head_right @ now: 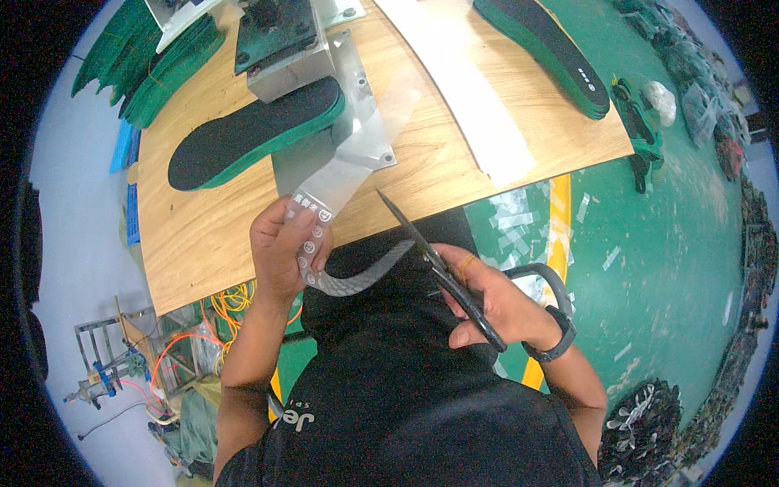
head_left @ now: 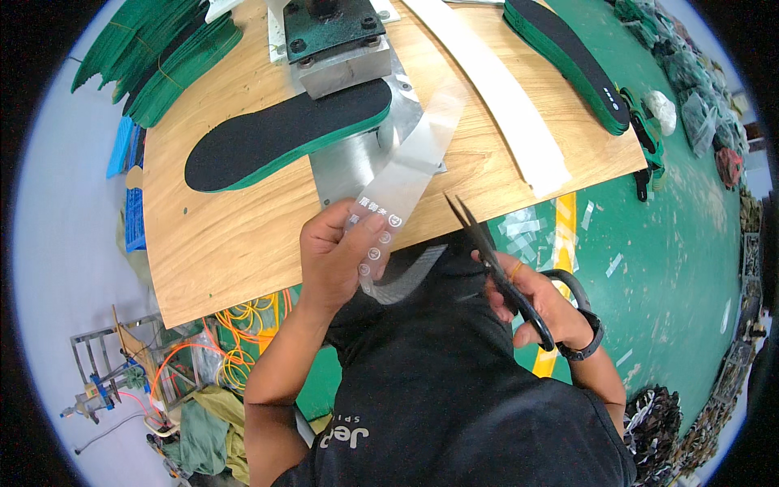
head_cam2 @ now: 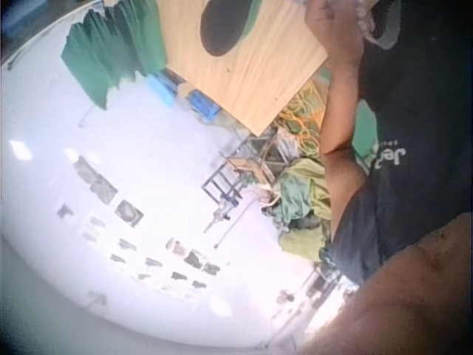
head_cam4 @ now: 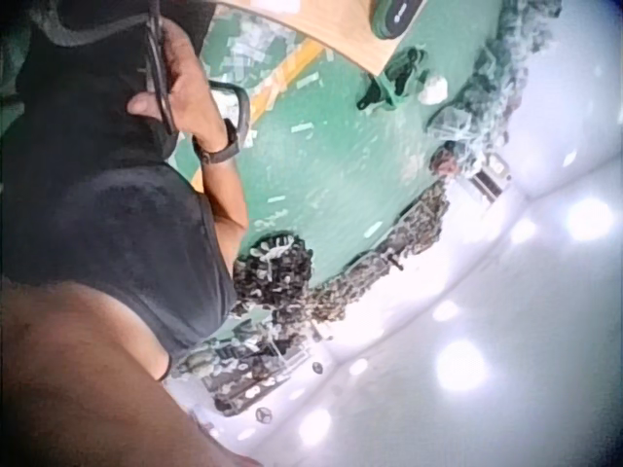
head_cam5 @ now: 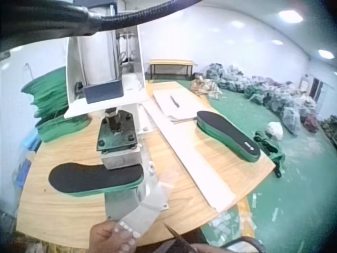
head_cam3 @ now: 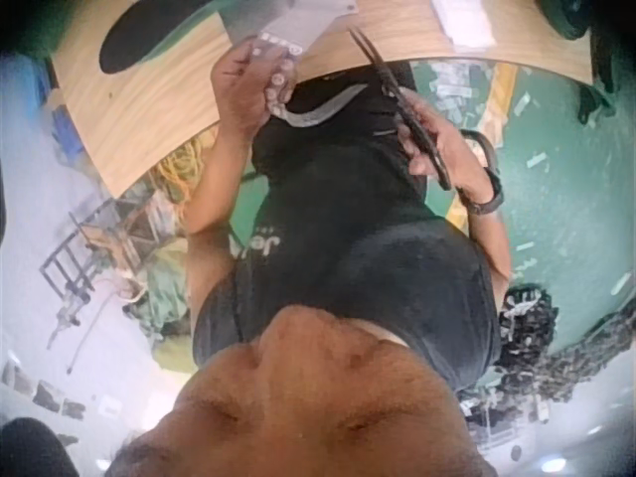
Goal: The person applies size labels to shoe insoles using a press machine. They position an insole and a label strip under the press, activate the machine, and stack the finished parts, while occasionally using scissors to trim the label strip.
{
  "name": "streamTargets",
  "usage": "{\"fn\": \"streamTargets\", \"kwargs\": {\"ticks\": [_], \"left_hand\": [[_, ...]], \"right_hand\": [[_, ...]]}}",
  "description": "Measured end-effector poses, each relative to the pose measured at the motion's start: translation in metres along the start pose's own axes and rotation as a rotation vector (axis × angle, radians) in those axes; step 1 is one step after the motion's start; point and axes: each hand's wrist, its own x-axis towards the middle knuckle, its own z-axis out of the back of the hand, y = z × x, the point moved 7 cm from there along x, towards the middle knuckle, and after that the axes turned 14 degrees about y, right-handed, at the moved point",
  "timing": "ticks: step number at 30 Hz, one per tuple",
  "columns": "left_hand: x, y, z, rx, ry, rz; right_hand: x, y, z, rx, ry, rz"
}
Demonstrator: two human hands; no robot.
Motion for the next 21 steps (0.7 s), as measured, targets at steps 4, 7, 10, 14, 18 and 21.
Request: {"fn": "streamTargets", "kwargs": {"ticks": [4, 7, 10, 14, 18, 21], "left_hand": [[0.001, -0.005, -0.009, 0.051, 0.030, -0.017], [0.002, -0.006, -0.011, 0.079, 0.041, -0.016], [0.003, -0.003, -0.011, 0.089, 0.057, 0.004], [0.002, 0.000, -0.011, 0.105, 0.035, -0.011], [0.001, 0.000, -0.010, 0.133, 0.050, -0.024], [0.000, 0.002, -0.011, 0.107, 0.084, -0.005]], "right_hand": [[0.008, -0.007, 0.000, -0.099, 0.092, -0.048], [0.016, -0.001, -0.001, -0.148, 0.176, -0.073], [0.021, 0.001, -0.004, -0.201, 0.194, -0.027], [0.030, 0.003, -0.010, -0.123, 0.183, -0.037], [0.033, 0.001, -0.011, -0.116, 0.202, -0.041], [0.033, -0.003, -0.012, -0.069, 0.205, -0.026]]}}
